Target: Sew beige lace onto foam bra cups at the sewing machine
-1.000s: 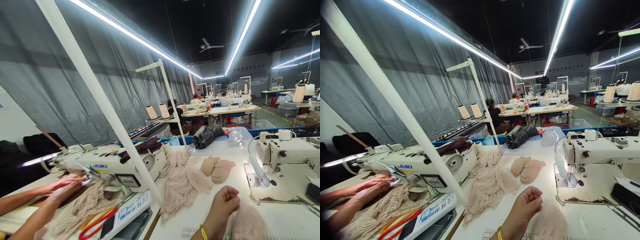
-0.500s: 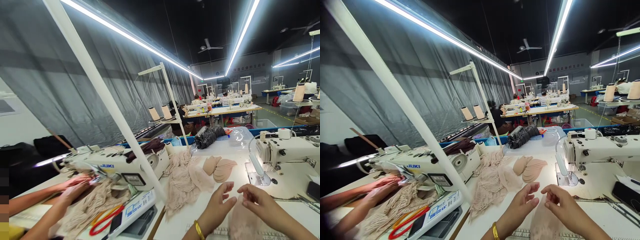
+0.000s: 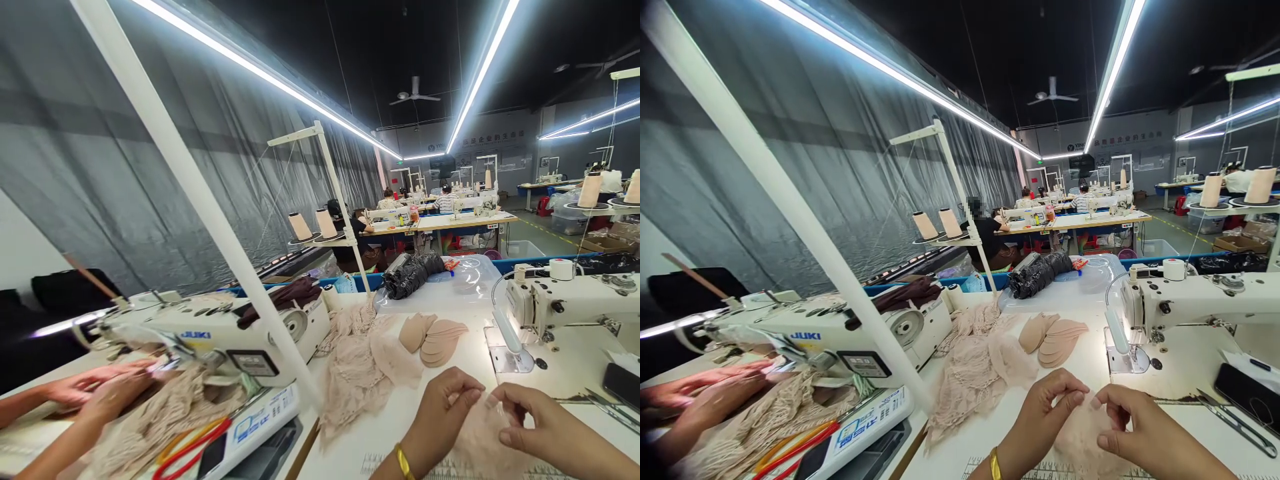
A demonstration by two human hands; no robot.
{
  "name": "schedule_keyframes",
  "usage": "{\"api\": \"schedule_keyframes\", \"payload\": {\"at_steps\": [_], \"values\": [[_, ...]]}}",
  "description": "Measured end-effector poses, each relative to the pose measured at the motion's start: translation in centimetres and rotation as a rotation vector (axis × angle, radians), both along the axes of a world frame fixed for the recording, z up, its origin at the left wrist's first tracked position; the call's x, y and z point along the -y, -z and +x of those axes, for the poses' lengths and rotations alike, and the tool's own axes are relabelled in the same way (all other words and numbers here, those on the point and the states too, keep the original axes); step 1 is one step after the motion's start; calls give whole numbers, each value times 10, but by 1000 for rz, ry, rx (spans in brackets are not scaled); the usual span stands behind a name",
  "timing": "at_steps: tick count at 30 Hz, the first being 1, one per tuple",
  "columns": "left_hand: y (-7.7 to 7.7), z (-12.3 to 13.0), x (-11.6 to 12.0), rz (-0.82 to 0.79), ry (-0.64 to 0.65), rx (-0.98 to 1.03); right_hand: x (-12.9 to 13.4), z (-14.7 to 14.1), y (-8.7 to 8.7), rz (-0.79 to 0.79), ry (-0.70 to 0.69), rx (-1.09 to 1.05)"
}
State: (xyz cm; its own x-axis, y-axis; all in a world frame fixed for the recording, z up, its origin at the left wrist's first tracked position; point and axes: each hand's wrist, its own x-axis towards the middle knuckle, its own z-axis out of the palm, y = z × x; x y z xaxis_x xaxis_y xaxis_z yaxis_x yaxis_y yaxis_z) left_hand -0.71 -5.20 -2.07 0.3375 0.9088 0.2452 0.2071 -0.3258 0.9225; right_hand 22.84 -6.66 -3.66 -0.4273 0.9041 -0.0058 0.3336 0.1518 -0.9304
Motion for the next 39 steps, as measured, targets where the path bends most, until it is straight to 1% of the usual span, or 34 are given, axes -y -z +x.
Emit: {"api": "schedule_keyframes", "payload": {"at_steps": [3,6,8,10,13,16,19,22,25,28,30,32,35,37,39], "values": [[-4,2,4,13,43,-144,-2,-7,5,22,-8,-164],[-3,0,-5,-6,84,-346,-10,-13,18,-19,-22,-297],[-4,-3,-22,9,67,-428,-19,-15,29,-85,-3,-337],[-7,-9,-47,93,-13,-485,-29,-16,39,-126,21,-351],[-11,-17,-90,206,-147,-595,-40,-16,52,-133,28,-364],[-11,-22,-125,227,-195,-718,-46,-16,59,-138,28,-384],[-9,-21,-143,215,-183,-812,-47,-14,62,-126,44,-389],[-11,-15,-146,219,-217,-831,-46,-12,63,-119,89,-390],[-21,-11,-140,253,-322,-761,-46,-9,64,-132,138,-393],[-36,-14,-121,272,-409,-640,-45,-8,65,-167,163,-401],[-44,-20,-100,232,-389,-565,-44,-8,64,-189,159,-413],[-48,-28,-73,151,-311,-510,-42,-8,63,-194,145,-427],[-43,-36,-31,23,-194,-464,-40,-8,59,-180,133,-430],[-33,-37,-9,-71,-151,-451,-38,-8,57,-165,131,-421],[-20,-34,5,-145,-131,-467,-36,-9,57,-141,129,-413]]}}
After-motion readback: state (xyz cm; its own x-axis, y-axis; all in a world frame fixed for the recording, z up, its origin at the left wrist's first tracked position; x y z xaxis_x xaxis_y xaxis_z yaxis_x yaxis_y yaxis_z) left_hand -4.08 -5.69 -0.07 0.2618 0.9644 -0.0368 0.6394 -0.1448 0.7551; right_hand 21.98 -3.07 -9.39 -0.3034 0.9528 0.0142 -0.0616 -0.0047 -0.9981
